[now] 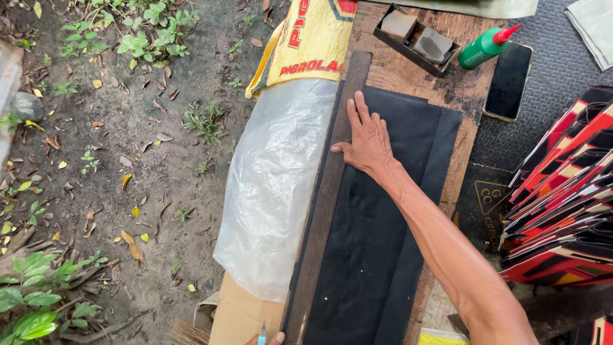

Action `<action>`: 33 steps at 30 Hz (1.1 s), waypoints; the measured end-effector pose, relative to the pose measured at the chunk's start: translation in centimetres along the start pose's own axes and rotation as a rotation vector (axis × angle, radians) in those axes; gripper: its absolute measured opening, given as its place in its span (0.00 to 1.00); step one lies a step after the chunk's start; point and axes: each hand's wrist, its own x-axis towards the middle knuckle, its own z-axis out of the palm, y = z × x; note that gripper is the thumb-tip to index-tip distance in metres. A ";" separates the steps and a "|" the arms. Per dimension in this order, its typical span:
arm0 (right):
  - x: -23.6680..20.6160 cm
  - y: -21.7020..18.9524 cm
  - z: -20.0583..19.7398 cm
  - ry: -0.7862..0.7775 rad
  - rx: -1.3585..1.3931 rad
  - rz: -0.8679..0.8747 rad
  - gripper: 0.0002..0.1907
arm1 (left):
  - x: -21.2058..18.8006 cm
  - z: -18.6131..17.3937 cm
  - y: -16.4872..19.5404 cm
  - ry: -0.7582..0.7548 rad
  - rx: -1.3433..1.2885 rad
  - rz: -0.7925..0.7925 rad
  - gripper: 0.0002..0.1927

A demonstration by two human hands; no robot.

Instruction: The person lays a black sheet on a wooden board and uses a utility knife guided along a wooden batten to cut a long strip from its edge. They periodically hone the knife on a stone in a small box, then continue cutting, also slicing a white strip beside the board.

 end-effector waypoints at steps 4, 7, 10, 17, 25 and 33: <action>-0.4 0.6 0.2 0.028 0.034 -0.023 0.57 | 0.8 -2.2 1.5 0.242 -0.054 0.095 0.18; -0.5 1.2 0.4 0.054 0.048 -0.060 0.58 | 0.4 -4.3 5.5 0.134 -0.360 -0.087 0.21; -0.4 1.8 0.2 0.010 0.089 -0.080 0.60 | 1.2 -5.7 11.5 0.016 -0.454 -0.114 0.22; 0.0 1.0 -1.1 -0.059 -0.101 0.001 0.63 | 3.4 -5.3 24.8 -0.056 -0.673 0.133 0.20; 0.4 1.7 -2.4 -0.084 -0.051 -0.016 0.68 | 11.1 -1.1 40.8 -0.145 -0.619 0.624 0.19; 1.0 2.7 -2.4 -0.053 -0.015 -0.065 0.69 | 17.5 4.0 51.9 -0.155 -0.529 0.653 0.21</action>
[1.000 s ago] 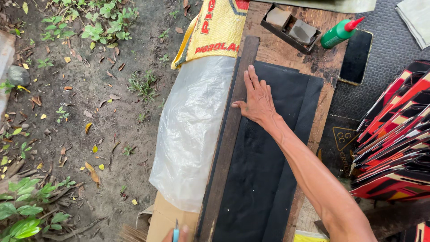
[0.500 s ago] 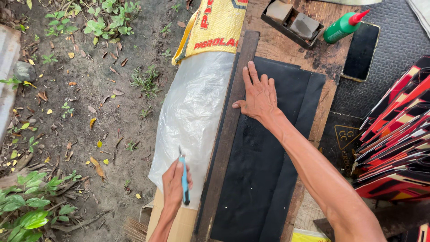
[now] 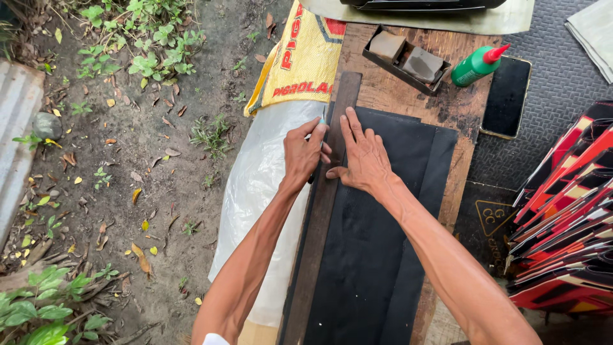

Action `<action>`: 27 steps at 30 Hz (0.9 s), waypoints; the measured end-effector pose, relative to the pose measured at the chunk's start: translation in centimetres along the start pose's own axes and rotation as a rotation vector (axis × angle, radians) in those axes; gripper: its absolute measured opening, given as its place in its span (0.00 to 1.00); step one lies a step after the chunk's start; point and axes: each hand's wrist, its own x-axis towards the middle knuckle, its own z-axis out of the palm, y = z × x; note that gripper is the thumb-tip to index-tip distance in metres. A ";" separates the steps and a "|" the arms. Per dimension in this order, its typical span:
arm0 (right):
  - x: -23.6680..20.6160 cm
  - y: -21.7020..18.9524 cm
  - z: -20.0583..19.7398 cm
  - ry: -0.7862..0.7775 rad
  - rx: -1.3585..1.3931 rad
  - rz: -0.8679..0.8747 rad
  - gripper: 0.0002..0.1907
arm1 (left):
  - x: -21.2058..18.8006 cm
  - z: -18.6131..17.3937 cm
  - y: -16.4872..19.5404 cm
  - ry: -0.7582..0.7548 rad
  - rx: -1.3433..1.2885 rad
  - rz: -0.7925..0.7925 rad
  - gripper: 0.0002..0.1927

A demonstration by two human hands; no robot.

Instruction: The person lays a black sheet on a wooden board and uses a utility knife guided along a wooden batten to cut a long strip from its edge. They periodically hone the knife on a stone in a small box, then continue cutting, also slicing a white strip beside the board.

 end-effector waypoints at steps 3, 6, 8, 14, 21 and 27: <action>0.0 0.2 0.0 0.015 0.016 0.001 0.68 | 1.5 0.8 -0.3 -0.010 0.069 0.034 0.21; -0.1 0.3 0.2 0.017 0.027 0.000 0.68 | 2.1 1.0 -0.5 -0.037 0.129 0.019 0.19; -0.1 0.4 0.3 0.032 0.039 -0.001 0.67 | 2.6 1.0 -0.4 -0.062 0.167 0.024 0.19; -0.1 0.9 0.2 -0.009 0.097 0.004 0.66 | 3.4 1.2 0.4 -0.099 0.286 0.003 0.19; -0.1 1.0 0.1 -0.022 0.088 -0.005 0.68 | 3.8 1.0 1.4 -0.130 0.371 0.063 0.18; -0.3 1.0 0.3 -0.017 0.081 0.002 0.68 | 4.1 1.1 1.8 -0.163 0.405 0.083 0.18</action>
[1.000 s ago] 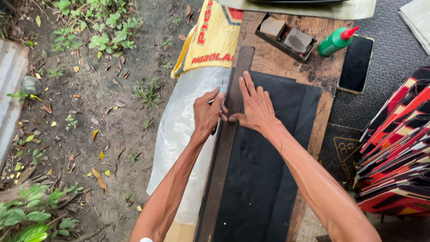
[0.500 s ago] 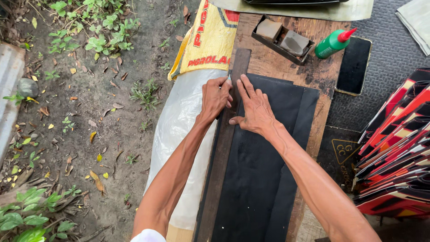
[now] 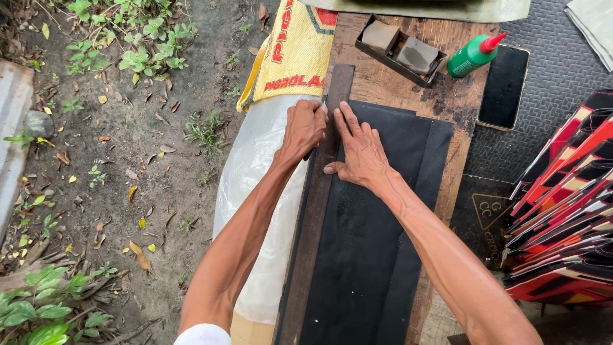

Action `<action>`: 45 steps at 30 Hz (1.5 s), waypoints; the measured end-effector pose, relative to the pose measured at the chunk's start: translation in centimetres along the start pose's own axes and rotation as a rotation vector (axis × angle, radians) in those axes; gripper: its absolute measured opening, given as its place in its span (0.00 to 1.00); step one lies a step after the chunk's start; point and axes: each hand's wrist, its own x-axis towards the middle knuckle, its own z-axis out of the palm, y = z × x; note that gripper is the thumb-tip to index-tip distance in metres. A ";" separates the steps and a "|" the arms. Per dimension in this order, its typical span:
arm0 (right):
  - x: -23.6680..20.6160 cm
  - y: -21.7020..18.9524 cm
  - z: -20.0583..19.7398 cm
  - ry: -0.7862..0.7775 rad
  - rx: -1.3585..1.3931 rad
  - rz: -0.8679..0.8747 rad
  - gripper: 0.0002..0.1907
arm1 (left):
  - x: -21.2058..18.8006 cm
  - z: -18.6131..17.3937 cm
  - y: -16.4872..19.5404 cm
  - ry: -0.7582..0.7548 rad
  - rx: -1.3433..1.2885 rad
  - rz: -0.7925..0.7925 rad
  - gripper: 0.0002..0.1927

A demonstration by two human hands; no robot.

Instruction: The person lays a black sheet on a wooden board and uses a utility knife guided along a wooden batten to cut a long strip from its edge. They periodically hone the knife on a stone in a small box, then continue cutting, also slicing a white strip beside the board.

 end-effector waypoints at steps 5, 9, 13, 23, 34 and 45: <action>0.0 0.0 0.0 0.001 -0.007 0.008 0.68 | 0.0 0.5 -0.5 0.047 0.050 0.019 0.18; 0.1 0.0 0.0 -0.007 -0.007 0.014 0.68 | -0.9 0.5 -1.4 0.173 0.004 0.098 0.15; 0.0 0.0 0.0 -0.006 -0.005 0.018 0.68 | -1.9 0.0 -1.9 0.145 -0.303 -0.061 0.16; 0.1 -0.1 0.2 0.004 -0.004 0.004 0.69 | -2.4 -0.2 -3.1 0.065 -0.435 -0.006 0.19; 0.1 0.0 0.5 0.022 -0.005 -0.013 0.69 | -3.3 -0.5 -1.6 0.155 -0.231 -0.117 0.16; 0.0 -0.1 0.4 0.003 -0.020 0.000 0.69 | -2.9 -0.8 -0.5 0.087 -0.148 -0.056 0.16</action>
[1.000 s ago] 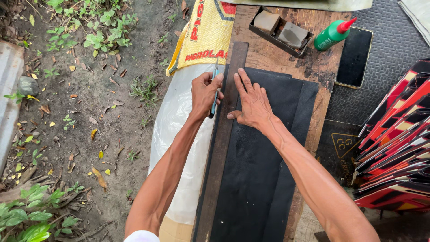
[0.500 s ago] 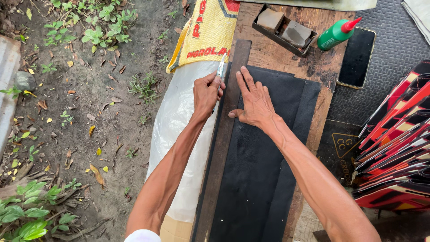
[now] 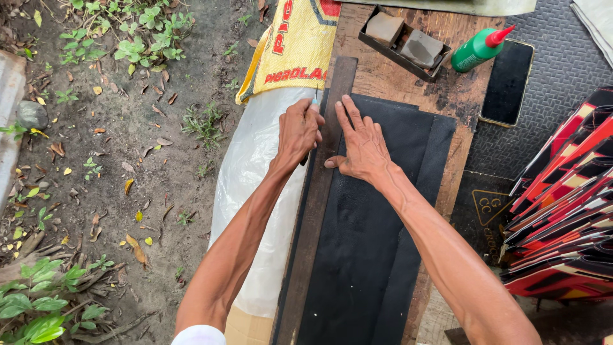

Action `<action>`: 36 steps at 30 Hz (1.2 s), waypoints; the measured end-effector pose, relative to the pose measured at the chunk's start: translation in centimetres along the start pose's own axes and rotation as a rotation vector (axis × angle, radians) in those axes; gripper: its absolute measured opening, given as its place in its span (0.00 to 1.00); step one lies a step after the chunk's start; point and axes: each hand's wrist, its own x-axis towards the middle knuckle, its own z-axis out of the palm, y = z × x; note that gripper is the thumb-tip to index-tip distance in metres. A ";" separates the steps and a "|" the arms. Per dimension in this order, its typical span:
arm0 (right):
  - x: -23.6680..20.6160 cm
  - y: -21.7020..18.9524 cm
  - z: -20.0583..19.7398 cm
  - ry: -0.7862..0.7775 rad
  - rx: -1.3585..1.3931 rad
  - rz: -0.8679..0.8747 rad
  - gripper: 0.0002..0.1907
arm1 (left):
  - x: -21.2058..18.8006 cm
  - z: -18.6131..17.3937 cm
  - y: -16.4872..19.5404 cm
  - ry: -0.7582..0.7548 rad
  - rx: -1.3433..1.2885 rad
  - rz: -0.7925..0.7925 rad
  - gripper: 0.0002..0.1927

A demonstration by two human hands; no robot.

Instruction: The person lays a black sheet on a wooden board and uses a utility knife guided along a wooden batten to cut a long strip from its edge. They periodically hone the knife on a stone in a small box, then continue cutting, also slicing a white strip beside the board.

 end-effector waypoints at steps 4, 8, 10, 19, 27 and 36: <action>0.2 0.1 0.0 -0.021 -0.001 -0.002 0.69 | 0.4 0.9 0.2 -0.007 -0.065 -0.055 0.16; 0.4 0.1 0.0 -0.027 0.003 0.011 0.69 | 1.0 1.6 0.1 0.014 -0.093 -0.049 0.15; 0.4 0.1 0.0 -0.029 -0.003 0.019 0.69 | 1.3 1.7 0.1 -0.007 -0.050 -0.045 0.16; 0.3 0.2 0.0 -0.003 0.015 0.001 0.69 | 2.0 1.3 0.2 -0.062 0.074 -0.031 0.17; 0.4 0.4 0.1 -0.018 -0.001 -0.003 0.70 | 2.6 2.5 -1.6 0.029 0.462 0.296 0.14; 0.6 0.7 0.2 -0.033 0.016 0.003 0.70 | 2.8 3.0 -1.6 -0.041 0.563 0.257 0.13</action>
